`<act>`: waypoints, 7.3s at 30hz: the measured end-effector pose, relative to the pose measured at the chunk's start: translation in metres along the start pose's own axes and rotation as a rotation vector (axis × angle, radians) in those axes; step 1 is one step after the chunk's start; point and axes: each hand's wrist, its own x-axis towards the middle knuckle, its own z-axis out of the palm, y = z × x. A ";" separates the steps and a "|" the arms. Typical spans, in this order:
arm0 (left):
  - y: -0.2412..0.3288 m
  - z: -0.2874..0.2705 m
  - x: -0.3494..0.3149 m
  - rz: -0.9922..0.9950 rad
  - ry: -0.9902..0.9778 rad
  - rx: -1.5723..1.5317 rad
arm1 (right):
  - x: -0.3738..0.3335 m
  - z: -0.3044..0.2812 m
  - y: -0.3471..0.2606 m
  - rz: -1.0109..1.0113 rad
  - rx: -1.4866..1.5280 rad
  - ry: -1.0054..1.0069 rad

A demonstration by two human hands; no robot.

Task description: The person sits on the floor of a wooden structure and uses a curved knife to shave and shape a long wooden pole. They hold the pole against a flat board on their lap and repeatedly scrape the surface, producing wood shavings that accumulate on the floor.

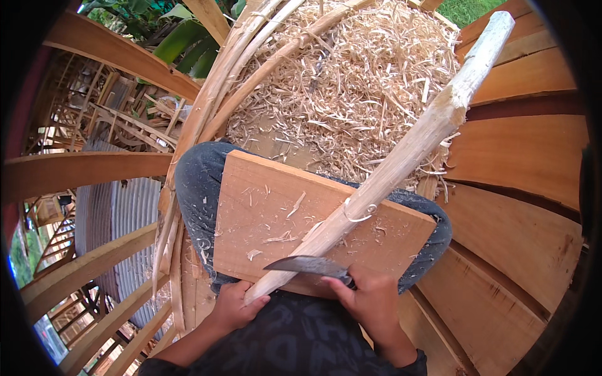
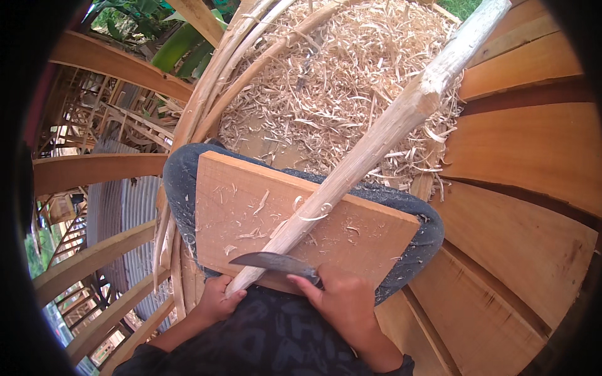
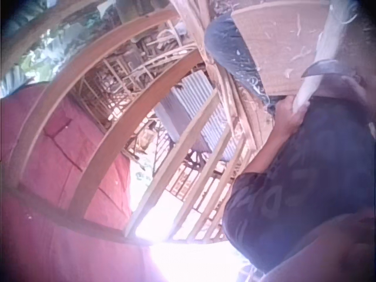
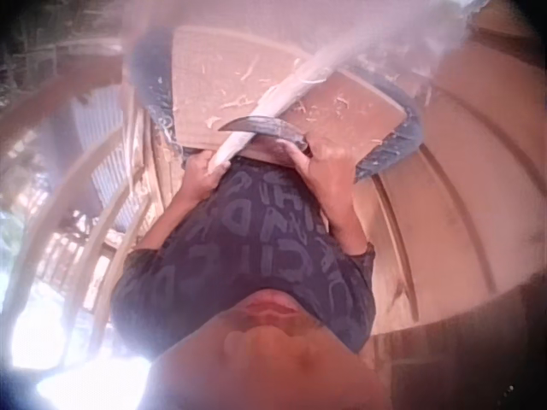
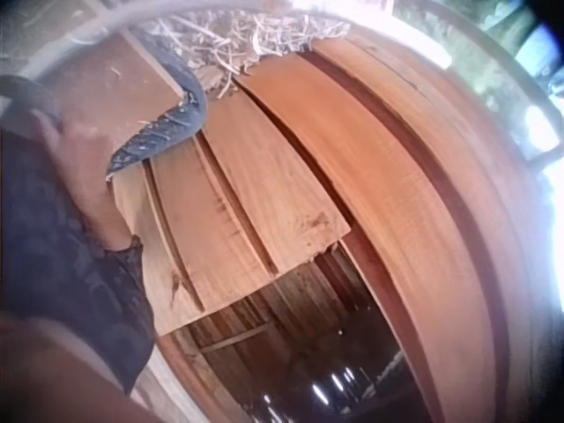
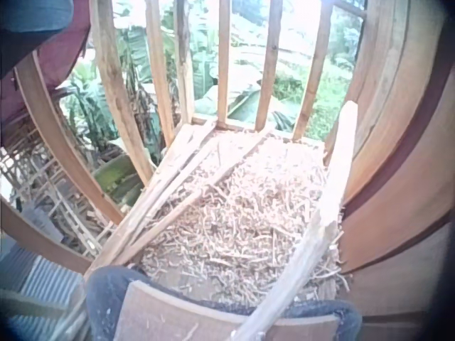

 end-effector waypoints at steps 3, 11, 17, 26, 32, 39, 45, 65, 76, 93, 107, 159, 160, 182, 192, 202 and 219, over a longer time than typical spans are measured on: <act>0.002 -0.001 0.000 -0.028 -0.007 0.002 | 0.006 -0.010 0.010 0.033 -0.133 0.051; 0.003 -0.007 -0.001 -0.072 -0.010 -0.028 | 0.018 -0.010 0.017 0.033 -0.274 0.213; 0.001 -0.011 -0.007 -0.012 -0.016 -0.101 | 0.013 -0.007 0.041 0.018 -0.132 0.307; 0.003 -0.013 -0.005 -0.040 -0.081 -0.175 | 0.020 -0.029 -0.003 0.159 -0.318 0.285; -0.001 -0.013 -0.003 -0.003 -0.061 -0.125 | 0.023 -0.078 0.075 0.558 -0.098 0.683; 0.006 -0.021 -0.003 -0.052 -0.039 -0.041 | -0.015 -0.020 0.053 0.317 0.312 0.321; -0.002 -0.010 0.002 -0.028 -0.050 0.049 | -0.008 0.004 0.010 0.232 0.380 -0.106; -0.009 -0.007 0.007 -0.021 -0.055 -0.076 | 0.001 -0.017 0.003 0.013 0.426 -0.110; -0.011 -0.006 0.010 -0.012 -0.049 -0.136 | 0.003 -0.021 0.016 -0.011 0.544 -0.257; -0.030 0.003 0.007 -0.022 -0.033 -0.202 | 0.010 -0.030 0.027 -0.031 0.608 -0.294; -0.028 0.007 0.002 -0.031 0.014 -0.225 | 0.016 -0.049 0.035 0.175 0.644 0.149; -0.031 0.007 0.005 -0.002 0.016 -0.244 | 0.014 -0.020 0.028 0.006 0.645 0.208; -0.031 0.007 0.005 -0.001 0.008 -0.240 | 0.012 -0.030 0.022 0.032 0.651 -0.046; -0.030 0.002 0.005 -0.023 -0.030 -0.180 | 0.002 -0.036 0.042 0.269 0.886 0.176; -0.032 0.003 0.006 -0.016 -0.052 -0.204 | 0.004 -0.036 0.040 0.279 0.901 0.181; -0.031 0.002 0.009 0.006 -0.034 -0.231 | 0.002 -0.031 0.032 0.240 0.872 0.146; -0.035 0.004 0.009 -0.015 -0.021 -0.218 | 0.006 -0.039 0.032 0.317 1.054 0.252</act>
